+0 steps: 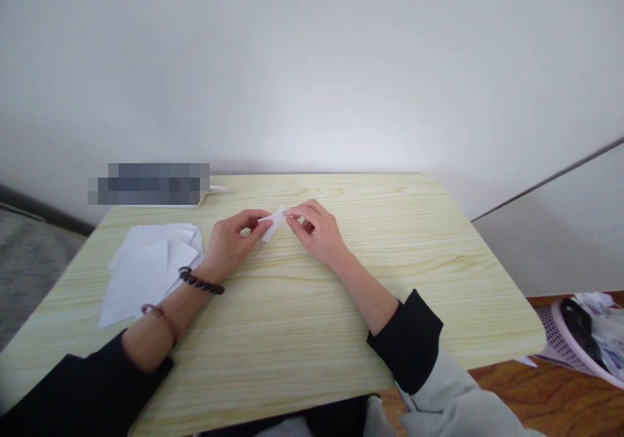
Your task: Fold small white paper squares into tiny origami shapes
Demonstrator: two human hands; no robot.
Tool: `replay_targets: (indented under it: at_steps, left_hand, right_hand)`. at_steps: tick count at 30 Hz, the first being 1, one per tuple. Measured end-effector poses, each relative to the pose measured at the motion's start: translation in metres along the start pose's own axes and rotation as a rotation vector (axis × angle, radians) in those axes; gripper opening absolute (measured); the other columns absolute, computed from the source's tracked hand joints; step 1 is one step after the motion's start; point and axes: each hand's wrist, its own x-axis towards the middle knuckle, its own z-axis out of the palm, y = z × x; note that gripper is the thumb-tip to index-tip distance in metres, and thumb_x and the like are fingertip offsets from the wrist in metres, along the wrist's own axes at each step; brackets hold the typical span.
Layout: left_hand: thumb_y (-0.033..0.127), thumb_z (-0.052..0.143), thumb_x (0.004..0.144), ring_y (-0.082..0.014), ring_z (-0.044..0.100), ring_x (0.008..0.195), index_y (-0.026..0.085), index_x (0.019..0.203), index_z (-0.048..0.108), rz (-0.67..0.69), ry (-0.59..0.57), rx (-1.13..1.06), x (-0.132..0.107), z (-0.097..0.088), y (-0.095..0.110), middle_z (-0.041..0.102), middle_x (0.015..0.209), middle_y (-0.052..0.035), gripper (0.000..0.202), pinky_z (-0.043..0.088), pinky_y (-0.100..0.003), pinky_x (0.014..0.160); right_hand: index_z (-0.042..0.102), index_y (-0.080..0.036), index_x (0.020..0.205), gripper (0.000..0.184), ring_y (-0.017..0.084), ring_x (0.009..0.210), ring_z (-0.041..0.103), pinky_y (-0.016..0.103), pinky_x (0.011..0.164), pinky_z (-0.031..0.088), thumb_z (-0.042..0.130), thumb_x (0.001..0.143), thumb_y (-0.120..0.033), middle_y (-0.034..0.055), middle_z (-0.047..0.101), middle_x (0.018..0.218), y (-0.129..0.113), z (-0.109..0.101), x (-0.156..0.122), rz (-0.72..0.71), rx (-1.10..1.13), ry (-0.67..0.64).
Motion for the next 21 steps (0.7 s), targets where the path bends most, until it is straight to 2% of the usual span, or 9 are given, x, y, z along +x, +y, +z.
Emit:
replay_targets:
  at_steps: [4,12,21]
  left_hand:
    - [0.038,0.059,0.081,-0.0101,0.054,0.058,0.017,0.093,0.069,-0.008,-0.017,-0.020,-0.0006,-0.0007,0.0030,0.065,0.067,0.0015,0.026,0.043,-0.021,0.058]
    - [0.034,0.059,0.081,-0.0092,0.053,0.056,0.016,0.091,0.070,0.010,-0.033,-0.002,-0.0016,-0.0022,0.0071,0.063,0.064,0.0022,0.023,0.043,-0.020,0.056]
    - [0.026,0.056,0.085,-0.0102,0.059,0.067,0.016,0.091,0.069,0.173,-0.037,0.042,-0.0022,-0.0007,0.0049,0.069,0.078,-0.0006,0.017,0.046,-0.020,0.063]
  right_hand:
    - [0.068,-0.021,0.097,0.017,0.006,0.056,0.051,0.021,0.052,0.046,0.054,0.087,-0.026,0.0035,0.059,0.087,0.0015,0.0009,0.0006,-0.047,-0.044,0.018]
    - [0.071,-0.021,0.094,0.016,0.006,0.055,0.050,0.021,0.052,0.045,0.058,0.086,-0.025,0.0027,0.057,0.084,0.0053,0.0032,0.0008,-0.087,-0.076,0.038]
    - [0.068,-0.021,0.088,0.013,0.006,0.055,0.047,0.021,0.054,0.044,0.059,0.085,-0.030,0.0009,0.054,0.080,0.0068,0.0030,-0.0001,-0.031,-0.068,-0.019]
